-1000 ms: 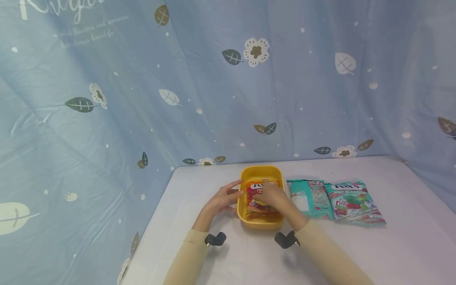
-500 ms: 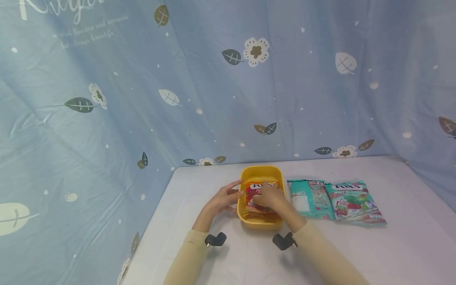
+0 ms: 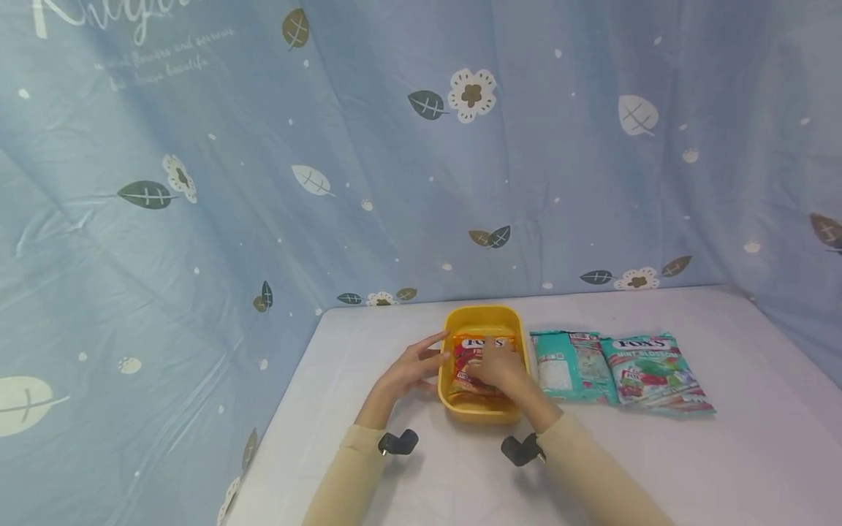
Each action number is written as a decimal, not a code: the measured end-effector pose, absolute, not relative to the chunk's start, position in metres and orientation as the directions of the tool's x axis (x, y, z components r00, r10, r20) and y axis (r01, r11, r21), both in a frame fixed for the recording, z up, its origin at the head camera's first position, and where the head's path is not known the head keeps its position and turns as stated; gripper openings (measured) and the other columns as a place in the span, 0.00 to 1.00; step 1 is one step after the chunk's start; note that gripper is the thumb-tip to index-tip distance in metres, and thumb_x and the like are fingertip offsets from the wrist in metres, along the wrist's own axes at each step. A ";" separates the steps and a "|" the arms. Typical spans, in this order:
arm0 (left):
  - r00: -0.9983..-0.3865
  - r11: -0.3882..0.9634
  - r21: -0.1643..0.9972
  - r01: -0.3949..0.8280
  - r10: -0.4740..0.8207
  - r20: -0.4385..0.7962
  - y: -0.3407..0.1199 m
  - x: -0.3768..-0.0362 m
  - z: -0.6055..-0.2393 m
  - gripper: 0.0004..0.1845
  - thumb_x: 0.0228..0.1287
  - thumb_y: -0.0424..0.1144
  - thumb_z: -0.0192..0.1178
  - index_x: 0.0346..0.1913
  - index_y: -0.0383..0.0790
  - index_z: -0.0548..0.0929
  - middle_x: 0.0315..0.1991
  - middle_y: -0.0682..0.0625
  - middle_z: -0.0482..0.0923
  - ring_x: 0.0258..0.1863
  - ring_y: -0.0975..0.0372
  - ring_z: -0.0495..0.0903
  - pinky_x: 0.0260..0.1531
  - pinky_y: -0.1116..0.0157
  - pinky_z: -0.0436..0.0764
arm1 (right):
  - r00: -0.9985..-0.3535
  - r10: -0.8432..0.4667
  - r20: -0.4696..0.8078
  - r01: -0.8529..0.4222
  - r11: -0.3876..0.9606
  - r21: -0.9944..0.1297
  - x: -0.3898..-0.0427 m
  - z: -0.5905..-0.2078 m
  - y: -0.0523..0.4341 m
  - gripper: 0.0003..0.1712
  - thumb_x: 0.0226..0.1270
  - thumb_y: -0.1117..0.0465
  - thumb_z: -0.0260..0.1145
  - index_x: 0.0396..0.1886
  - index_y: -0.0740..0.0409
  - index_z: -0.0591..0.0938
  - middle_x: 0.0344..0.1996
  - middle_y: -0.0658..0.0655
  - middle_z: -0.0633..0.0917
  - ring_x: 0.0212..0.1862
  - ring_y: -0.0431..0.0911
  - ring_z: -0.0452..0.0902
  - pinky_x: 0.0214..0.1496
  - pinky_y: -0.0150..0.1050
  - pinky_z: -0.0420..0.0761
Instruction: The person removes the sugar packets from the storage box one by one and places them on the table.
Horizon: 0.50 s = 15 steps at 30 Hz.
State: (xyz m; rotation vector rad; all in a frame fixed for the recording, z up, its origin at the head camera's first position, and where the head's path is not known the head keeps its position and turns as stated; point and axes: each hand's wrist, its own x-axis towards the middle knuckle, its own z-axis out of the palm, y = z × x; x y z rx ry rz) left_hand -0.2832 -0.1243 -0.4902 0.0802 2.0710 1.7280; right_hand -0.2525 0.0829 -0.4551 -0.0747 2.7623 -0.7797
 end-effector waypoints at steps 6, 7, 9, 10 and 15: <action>-0.902 0.216 0.951 -0.223 0.325 -0.286 -0.124 -0.283 -0.492 0.29 0.65 0.49 0.64 0.68 0.67 0.70 0.67 0.39 0.69 0.52 0.50 0.82 0.33 0.51 0.89 | -0.967 -0.103 -0.234 0.032 0.860 -0.509 -0.254 -0.458 0.082 0.48 0.63 0.48 0.68 0.71 0.73 0.58 0.59 0.79 0.73 0.53 0.67 0.75 0.59 0.65 0.78; -0.901 0.217 0.950 -0.223 0.327 -0.286 -0.125 -0.284 -0.492 0.30 0.65 0.49 0.64 0.69 0.67 0.70 0.67 0.39 0.68 0.51 0.51 0.82 0.33 0.52 0.89 | -0.967 -0.099 -0.237 0.038 0.858 -0.512 -0.255 -0.458 0.083 0.48 0.63 0.48 0.69 0.70 0.74 0.59 0.58 0.79 0.74 0.52 0.66 0.76 0.59 0.64 0.79; -0.900 0.216 0.951 -0.223 0.330 -0.286 -0.124 -0.284 -0.492 0.30 0.65 0.50 0.64 0.69 0.66 0.69 0.67 0.39 0.69 0.51 0.51 0.82 0.32 0.52 0.89 | -0.965 -0.093 -0.245 0.051 0.850 -0.524 -0.255 -0.458 0.083 0.47 0.62 0.49 0.69 0.68 0.74 0.61 0.55 0.77 0.76 0.48 0.62 0.77 0.56 0.61 0.82; -0.900 0.219 0.951 -0.220 0.330 -0.285 -0.124 -0.284 -0.492 0.30 0.65 0.50 0.64 0.70 0.66 0.69 0.67 0.39 0.69 0.51 0.51 0.82 0.32 0.52 0.89 | -0.964 -0.090 -0.251 0.059 0.846 -0.530 -0.256 -0.459 0.083 0.46 0.62 0.49 0.70 0.68 0.74 0.61 0.54 0.75 0.77 0.47 0.60 0.78 0.56 0.60 0.83; -0.903 0.235 0.944 -0.232 0.309 -0.299 -0.125 -0.284 -0.492 0.30 0.63 0.52 0.65 0.68 0.69 0.71 0.66 0.40 0.70 0.49 0.53 0.83 0.31 0.54 0.89 | -0.961 -0.076 -0.267 0.085 0.837 -0.541 -0.259 -0.457 0.083 0.46 0.61 0.49 0.72 0.67 0.73 0.62 0.53 0.73 0.79 0.44 0.57 0.78 0.55 0.57 0.85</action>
